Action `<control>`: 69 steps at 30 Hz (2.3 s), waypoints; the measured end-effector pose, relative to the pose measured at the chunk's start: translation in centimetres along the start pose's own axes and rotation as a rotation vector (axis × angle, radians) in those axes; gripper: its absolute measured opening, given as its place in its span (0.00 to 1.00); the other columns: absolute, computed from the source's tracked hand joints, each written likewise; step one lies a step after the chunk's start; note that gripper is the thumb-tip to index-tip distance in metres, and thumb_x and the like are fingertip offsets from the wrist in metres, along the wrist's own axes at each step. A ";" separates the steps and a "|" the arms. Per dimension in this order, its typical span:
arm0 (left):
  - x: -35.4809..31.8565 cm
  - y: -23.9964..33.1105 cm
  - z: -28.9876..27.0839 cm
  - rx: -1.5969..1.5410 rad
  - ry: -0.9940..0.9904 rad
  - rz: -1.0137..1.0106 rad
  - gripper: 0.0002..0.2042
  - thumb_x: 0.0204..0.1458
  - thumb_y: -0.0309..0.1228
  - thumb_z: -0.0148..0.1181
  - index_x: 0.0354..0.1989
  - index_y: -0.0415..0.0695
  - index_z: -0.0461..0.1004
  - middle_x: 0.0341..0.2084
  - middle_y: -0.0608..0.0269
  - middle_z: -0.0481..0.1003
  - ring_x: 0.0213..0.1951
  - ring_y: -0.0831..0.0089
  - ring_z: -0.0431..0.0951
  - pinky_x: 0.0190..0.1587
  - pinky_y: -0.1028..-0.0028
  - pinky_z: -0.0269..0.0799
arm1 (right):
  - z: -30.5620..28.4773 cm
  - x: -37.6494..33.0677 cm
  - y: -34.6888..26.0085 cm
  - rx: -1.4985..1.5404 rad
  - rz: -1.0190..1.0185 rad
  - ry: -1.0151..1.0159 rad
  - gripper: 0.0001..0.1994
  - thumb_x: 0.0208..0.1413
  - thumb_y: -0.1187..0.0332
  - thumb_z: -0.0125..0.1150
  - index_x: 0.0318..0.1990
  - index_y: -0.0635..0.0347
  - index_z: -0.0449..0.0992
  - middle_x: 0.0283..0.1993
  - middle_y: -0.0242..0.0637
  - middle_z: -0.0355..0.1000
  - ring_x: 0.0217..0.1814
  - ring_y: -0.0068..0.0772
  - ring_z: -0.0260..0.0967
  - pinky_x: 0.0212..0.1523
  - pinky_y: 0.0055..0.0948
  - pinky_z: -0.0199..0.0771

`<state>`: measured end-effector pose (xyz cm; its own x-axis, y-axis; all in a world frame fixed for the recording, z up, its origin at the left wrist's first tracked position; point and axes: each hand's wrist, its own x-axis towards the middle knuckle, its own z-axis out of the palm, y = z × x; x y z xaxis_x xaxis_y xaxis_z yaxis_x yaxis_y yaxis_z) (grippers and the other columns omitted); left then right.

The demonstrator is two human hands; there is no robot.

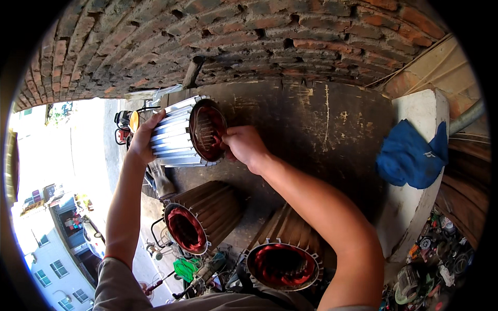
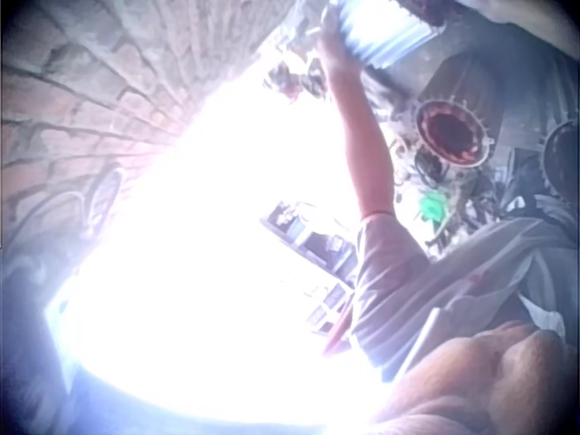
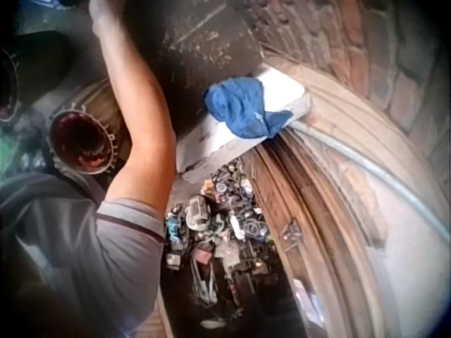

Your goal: The person assembles cylindrical motor stators by inserting metal laminated cores into copper-wound coils on a workbench. They then move to a cluttered area, sit on a chair, and use a knife to cut a strip of white tape on a cutting mat.

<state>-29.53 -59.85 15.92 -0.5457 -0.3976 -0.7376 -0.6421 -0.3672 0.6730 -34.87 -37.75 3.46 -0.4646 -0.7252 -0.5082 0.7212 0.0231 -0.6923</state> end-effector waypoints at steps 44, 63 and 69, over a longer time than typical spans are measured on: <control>0.9 -0.2 -1.0 -0.066 -0.115 -0.011 0.19 0.52 0.45 0.61 0.41 0.41 0.73 0.35 0.60 0.77 0.35 0.69 0.78 0.40 0.68 0.76 | 2.1 -1.8 -4.8 -0.145 -0.224 -0.123 0.11 0.54 0.65 0.61 0.31 0.67 0.78 0.22 0.30 0.72 0.20 0.16 0.64 0.21 0.19 0.64; 0.6 -0.2 -0.8 -0.041 -0.048 -0.011 0.19 0.52 0.44 0.60 0.42 0.40 0.73 0.34 0.60 0.76 0.35 0.70 0.78 0.40 0.68 0.75 | 3.8 4.2 -2.4 -0.620 -0.463 -0.131 0.11 0.47 0.74 0.56 0.38 0.61 0.79 0.38 0.44 0.77 0.41 0.34 0.73 0.46 0.31 0.70; 0.7 -0.3 -0.8 -0.034 -0.059 -0.017 0.19 0.52 0.44 0.60 0.42 0.41 0.73 0.35 0.61 0.76 0.35 0.70 0.77 0.40 0.68 0.75 | 1.0 1.5 -4.0 -0.445 -0.286 -0.071 0.10 0.54 0.70 0.58 0.39 0.68 0.78 0.35 0.39 0.77 0.36 0.24 0.73 0.39 0.26 0.72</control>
<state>-29.31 -60.73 15.27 -0.5661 -0.3409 -0.7505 -0.6335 -0.4027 0.6607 -38.01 -39.62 5.97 -0.5638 -0.7897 -0.2419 0.2762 0.0957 -0.9563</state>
